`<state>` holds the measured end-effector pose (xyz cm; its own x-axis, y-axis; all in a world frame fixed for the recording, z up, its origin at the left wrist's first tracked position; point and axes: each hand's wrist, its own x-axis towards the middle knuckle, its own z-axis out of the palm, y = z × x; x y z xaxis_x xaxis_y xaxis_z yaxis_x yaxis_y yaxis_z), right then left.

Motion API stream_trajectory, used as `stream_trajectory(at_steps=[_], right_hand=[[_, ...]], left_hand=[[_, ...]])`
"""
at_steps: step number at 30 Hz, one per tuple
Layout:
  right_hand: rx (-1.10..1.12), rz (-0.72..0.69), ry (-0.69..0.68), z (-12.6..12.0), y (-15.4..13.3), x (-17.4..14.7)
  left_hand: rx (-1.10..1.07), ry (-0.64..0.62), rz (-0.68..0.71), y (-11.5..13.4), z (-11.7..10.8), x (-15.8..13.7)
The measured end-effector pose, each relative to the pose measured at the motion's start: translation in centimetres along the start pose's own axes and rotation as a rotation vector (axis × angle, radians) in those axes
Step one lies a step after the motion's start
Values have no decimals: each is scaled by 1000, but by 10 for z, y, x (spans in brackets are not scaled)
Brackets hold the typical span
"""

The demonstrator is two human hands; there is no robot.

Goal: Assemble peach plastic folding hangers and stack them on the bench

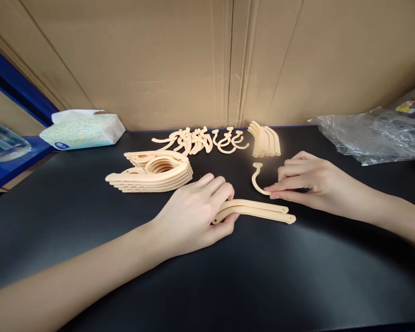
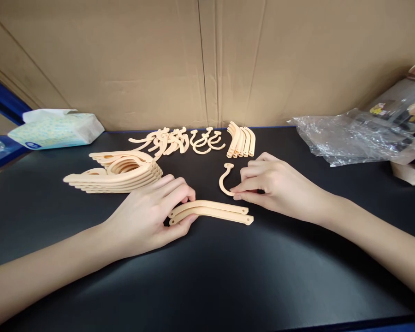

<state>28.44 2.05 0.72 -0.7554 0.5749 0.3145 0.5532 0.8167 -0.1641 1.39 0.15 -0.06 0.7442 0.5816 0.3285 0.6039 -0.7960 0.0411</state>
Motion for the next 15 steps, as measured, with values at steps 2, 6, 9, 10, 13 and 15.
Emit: stream_trajectory(at_steps=[2,6,9,10,13,15], right_hand=[[26,12,-13,0,2,-1],[64,21,-26,0,7,-3],[85,24,-31,0,9,-4],[90,25,-33,0,10,-4],[96,25,-37,-1,11,-5],[96,30,-41,-2,11,-5]], left_hand=[[-3,1,-6,0,0,0],[1,-5,-13,1,0,0],[2,-8,-8,0,0,-1],[0,-7,-6,0,0,0],[-4,-3,-4,0,0,0],[-7,2,-1,0,1,0]])
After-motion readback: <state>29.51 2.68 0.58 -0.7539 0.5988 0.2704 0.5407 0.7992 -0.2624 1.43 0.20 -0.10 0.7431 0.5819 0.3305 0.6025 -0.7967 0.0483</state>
